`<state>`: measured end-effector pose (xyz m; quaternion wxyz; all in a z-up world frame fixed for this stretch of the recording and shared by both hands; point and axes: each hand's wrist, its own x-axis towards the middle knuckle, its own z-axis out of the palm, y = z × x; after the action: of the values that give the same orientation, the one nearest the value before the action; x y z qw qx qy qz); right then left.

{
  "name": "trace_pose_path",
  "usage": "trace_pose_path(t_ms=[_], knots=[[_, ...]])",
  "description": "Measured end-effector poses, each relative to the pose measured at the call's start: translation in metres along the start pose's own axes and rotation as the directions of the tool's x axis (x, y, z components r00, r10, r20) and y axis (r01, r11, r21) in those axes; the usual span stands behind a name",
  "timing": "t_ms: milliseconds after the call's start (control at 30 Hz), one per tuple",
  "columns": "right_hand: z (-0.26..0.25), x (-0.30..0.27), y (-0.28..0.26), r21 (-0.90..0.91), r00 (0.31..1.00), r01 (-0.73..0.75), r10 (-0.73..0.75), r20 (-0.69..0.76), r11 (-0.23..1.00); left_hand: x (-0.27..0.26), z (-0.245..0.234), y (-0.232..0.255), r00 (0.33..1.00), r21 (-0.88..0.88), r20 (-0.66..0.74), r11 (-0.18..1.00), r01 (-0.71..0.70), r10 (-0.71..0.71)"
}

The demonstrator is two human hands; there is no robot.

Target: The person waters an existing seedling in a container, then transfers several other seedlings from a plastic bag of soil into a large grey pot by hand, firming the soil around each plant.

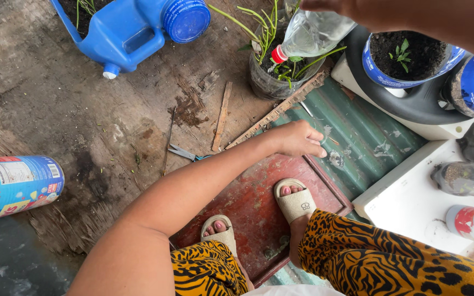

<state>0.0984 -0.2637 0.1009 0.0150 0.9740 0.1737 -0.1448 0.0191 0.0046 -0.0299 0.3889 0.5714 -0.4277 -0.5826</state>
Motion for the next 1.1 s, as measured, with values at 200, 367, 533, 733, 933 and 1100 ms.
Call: trace_pose_path(t_ms=[200,367,533,733,933,1100], knots=[[-0.033,-0.049,-0.037,-0.252,0.906,-0.252,0.319,0.278,0.934,-0.018,-0.02,0.0,0.999,-0.063,-0.002,0.997,0.051,-0.051],[-0.035,-0.1,-0.062,-0.536,0.968,-0.214,0.253,-0.001,0.817,-0.018,-0.046,-0.018,0.997,-0.147,-0.061,0.989,0.032,-0.042],[-0.002,-0.131,-0.079,-0.109,0.829,-0.541,0.551,0.099,0.834,-0.033,-0.078,-0.011,0.98,-0.131,-0.175,0.988,0.075,-0.097],[0.017,-0.149,-0.087,0.499,0.828,-0.168,0.396,-0.397,0.85,-0.063,-0.121,0.034,0.949,-0.174,-0.304,0.984,0.028,-0.081],[-0.036,-0.133,-0.128,0.971,0.739,0.162,0.631,-0.237,0.176,-0.096,-0.14,0.097,0.891,-0.141,-0.419,0.958,-0.252,0.173],[-0.053,-0.092,-0.148,0.914,0.768,0.249,0.509,-0.388,0.32,-0.137,-0.145,0.144,0.837,-0.1,-0.449,0.914,-0.393,0.311]])
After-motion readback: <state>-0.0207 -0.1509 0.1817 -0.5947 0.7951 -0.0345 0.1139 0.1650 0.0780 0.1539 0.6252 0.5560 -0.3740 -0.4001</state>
